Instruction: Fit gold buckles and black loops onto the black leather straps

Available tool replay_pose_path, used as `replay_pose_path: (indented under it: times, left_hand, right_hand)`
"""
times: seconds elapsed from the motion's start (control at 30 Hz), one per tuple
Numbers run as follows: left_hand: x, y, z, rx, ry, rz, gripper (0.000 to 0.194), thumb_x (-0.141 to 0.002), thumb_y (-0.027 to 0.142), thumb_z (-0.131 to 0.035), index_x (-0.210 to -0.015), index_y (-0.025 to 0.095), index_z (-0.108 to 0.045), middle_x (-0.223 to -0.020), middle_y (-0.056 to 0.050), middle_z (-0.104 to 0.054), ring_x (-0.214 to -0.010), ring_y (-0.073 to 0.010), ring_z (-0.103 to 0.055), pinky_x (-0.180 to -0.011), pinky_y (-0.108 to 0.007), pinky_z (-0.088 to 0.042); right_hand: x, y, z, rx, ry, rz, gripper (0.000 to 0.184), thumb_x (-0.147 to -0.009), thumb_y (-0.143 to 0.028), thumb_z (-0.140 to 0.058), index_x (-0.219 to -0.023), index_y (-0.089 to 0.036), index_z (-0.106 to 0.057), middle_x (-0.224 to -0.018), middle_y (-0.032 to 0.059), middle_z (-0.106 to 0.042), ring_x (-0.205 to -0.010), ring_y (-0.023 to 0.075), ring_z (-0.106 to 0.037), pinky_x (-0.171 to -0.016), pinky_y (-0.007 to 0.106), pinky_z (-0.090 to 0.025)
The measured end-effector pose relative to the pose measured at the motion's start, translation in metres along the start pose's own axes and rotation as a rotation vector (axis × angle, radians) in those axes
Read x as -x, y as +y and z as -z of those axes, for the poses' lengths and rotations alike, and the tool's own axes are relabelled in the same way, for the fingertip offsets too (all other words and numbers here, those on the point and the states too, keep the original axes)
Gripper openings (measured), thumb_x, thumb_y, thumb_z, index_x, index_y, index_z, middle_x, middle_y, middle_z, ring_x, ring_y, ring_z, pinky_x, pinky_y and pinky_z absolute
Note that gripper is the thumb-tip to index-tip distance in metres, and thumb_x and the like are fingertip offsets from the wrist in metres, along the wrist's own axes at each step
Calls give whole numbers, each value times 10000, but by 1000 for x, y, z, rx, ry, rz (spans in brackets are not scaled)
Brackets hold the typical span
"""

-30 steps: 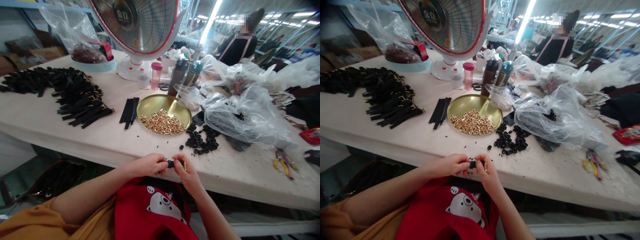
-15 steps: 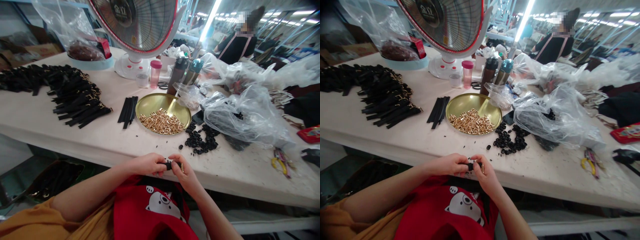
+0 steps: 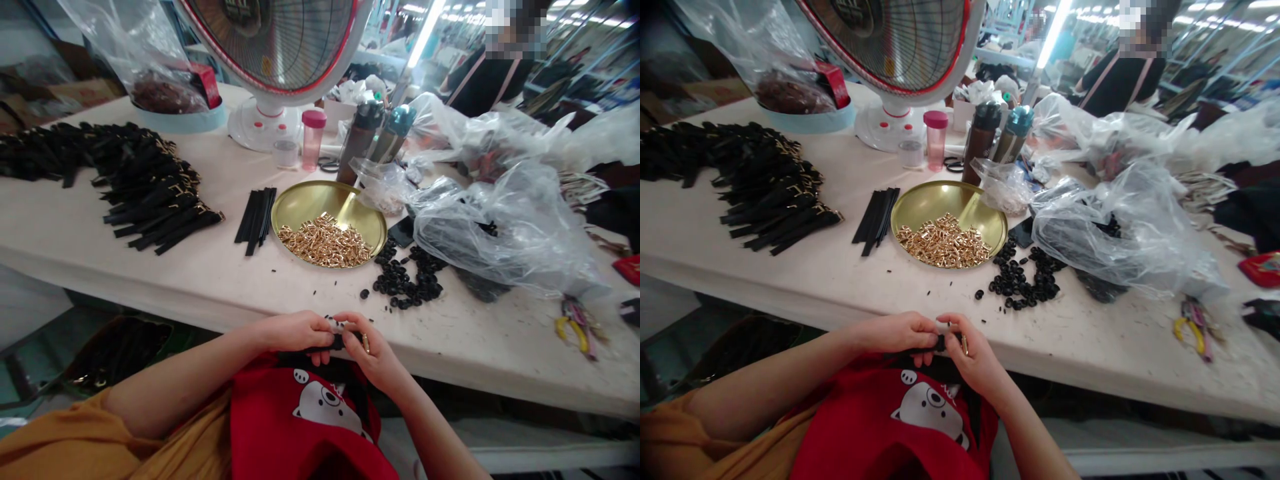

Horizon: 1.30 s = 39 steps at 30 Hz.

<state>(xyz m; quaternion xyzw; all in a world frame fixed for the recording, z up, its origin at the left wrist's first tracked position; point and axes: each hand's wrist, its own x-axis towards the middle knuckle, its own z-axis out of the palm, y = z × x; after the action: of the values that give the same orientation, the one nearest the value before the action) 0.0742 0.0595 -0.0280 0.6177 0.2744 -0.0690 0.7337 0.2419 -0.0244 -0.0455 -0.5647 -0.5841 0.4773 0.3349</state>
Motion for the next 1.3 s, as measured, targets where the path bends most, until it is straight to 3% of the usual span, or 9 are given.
replay_pose_path:
  times: [0.17,0.43,0.53,0.67,0.87,1.0,1.13,1.3]
  left_hand:
    - [2,1,2,45,6,23,250,-788,373,-495,-689,144,-516,-603,24,-561,-467,-57,-471,-489,-178,-362]
    - [4,5,-10,-122,92,-32,192,-808,295,-438,-750,146,-545,-614,24,-568,-480,-68,-489,-496,-183,-373]
    - [10,13,-10,-187,70,-41,186,-818,263,-406,-749,145,-532,-643,16,-578,-502,-73,-500,-523,-191,-388]
    - [18,20,-10,-161,34,-38,230,-841,297,-370,-735,151,-512,-621,27,-554,-491,-67,-459,-512,-184,-368]
    - [19,12,-16,-114,38,-24,221,-832,293,-383,-699,158,-497,-565,47,-518,-449,-60,-414,-479,-185,-324]
    - [16,10,-16,-112,45,-29,224,-836,311,-371,-730,158,-497,-579,45,-513,-456,-63,-420,-484,-195,-328]
    - [16,11,-14,13,45,-29,200,-796,323,-436,-709,155,-499,-603,38,-519,-464,-60,-405,-481,-200,-315]
    - [9,0,-17,310,56,6,322,-705,452,-567,-629,160,-452,-519,65,-425,-416,-43,-289,-408,-198,-180]
  right_hand:
    - [1,2,-3,36,130,42,237,-864,-279,-370,-1064,-197,-467,-695,-19,-506,-612,114,-462,-594,237,-389]
    - [7,-4,-2,85,26,65,234,-858,-264,-386,-1072,-217,-471,-782,8,-570,-695,142,-516,-642,263,-413]
    - [8,-8,0,54,21,36,232,-858,-273,-385,-1064,-213,-472,-747,-4,-552,-650,126,-488,-623,250,-403]
    - [11,-11,3,-69,-13,-26,262,-858,-319,-387,-1091,-221,-458,-736,-18,-520,-579,101,-439,-558,223,-384]
    - [17,-9,3,-118,-95,-34,286,-859,-335,-389,-1119,-239,-462,-788,-8,-546,-628,110,-475,-582,225,-398]
    - [14,-10,1,-34,-31,-11,264,-845,-297,-399,-1087,-231,-479,-747,-13,-532,-594,108,-447,-563,225,-389]
    - [10,-13,1,9,32,5,248,-827,-278,-420,-1054,-216,-499,-721,-13,-525,-607,112,-449,-575,229,-391]
    - [11,-13,4,-97,29,-38,264,-846,-316,-403,-1078,-219,-481,-682,-24,-521,-540,97,-427,-529,217,-382]
